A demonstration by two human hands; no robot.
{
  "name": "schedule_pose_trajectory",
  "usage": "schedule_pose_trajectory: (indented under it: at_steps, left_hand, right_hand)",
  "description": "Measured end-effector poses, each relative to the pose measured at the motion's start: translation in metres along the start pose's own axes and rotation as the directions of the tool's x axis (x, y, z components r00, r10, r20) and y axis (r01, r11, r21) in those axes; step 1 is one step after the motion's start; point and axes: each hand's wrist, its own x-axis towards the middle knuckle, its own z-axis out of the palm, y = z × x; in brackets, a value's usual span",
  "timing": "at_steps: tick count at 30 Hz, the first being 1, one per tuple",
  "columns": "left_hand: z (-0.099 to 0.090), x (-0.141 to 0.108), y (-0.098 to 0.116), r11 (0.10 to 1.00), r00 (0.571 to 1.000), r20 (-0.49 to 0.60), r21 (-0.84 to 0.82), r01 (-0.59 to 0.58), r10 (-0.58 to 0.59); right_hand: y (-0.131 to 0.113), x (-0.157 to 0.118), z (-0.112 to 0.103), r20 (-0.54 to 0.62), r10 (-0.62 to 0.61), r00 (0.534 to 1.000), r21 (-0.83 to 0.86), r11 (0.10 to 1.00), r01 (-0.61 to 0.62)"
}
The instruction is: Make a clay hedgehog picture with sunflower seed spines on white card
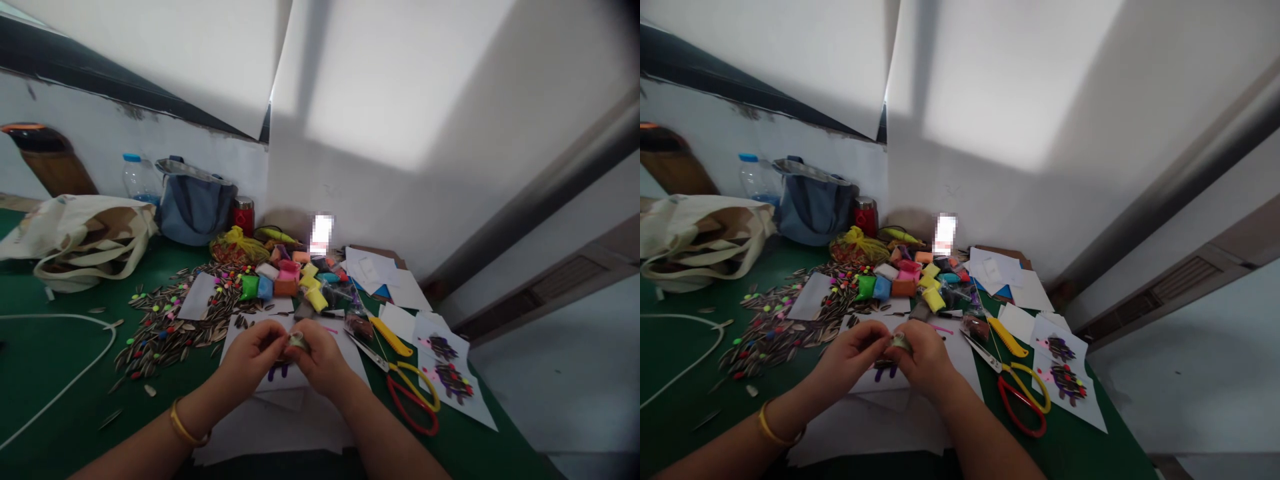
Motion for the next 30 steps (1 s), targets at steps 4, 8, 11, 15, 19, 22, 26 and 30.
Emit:
schedule_pose_trajectory:
  at_steps: [4,8,11,15,19,22,26,30]
  left_hand:
    - [0.003,0.000,-0.001,1.000,1.000,0.025,-0.010,0.009,-0.008]
    - [0.000,0.002,0.006,0.999,0.999,0.008,-0.022,0.033,-0.033]
    - [-0.004,0.005,0.009,0.996,0.998,0.011,-0.067,0.064,-0.064]
    - [-0.006,0.006,0.006,0.990,0.997,0.039,-0.117,0.076,-0.072]
    - [-0.002,0.003,-0.002,0.995,0.997,0.068,-0.092,0.038,-0.032]
    - [0.001,0.002,-0.004,0.996,0.997,0.079,-0.082,0.027,-0.021]
    - [0.000,0.004,0.001,0.990,0.996,0.058,-0.127,0.069,-0.062]
    - [-0.004,0.007,0.004,0.980,0.995,0.026,-0.171,0.103,-0.100]
  right_hand:
    - [0.000,0.000,0.001,-0.009,0.002,1.000,-0.010,1.000,-0.002]
    - [0.004,0.000,0.001,0.002,0.018,1.000,-0.003,1.000,-0.018]
    - [0.006,0.000,0.000,-0.011,-0.013,1.000,0.024,1.000,0.013]
    - [0.005,-0.001,0.000,0.013,-0.025,1.000,0.052,0.998,0.024]
    - [0.003,-0.001,0.002,-0.012,0.026,1.000,0.016,1.000,-0.026]
    - [0.003,0.000,0.002,-0.018,0.038,0.999,-0.012,0.999,-0.038]
    - [0.005,0.001,-0.001,0.030,0.065,0.997,0.058,0.996,-0.066]
    - [0.004,0.001,-0.005,0.092,0.134,0.987,0.165,0.975,-0.148]
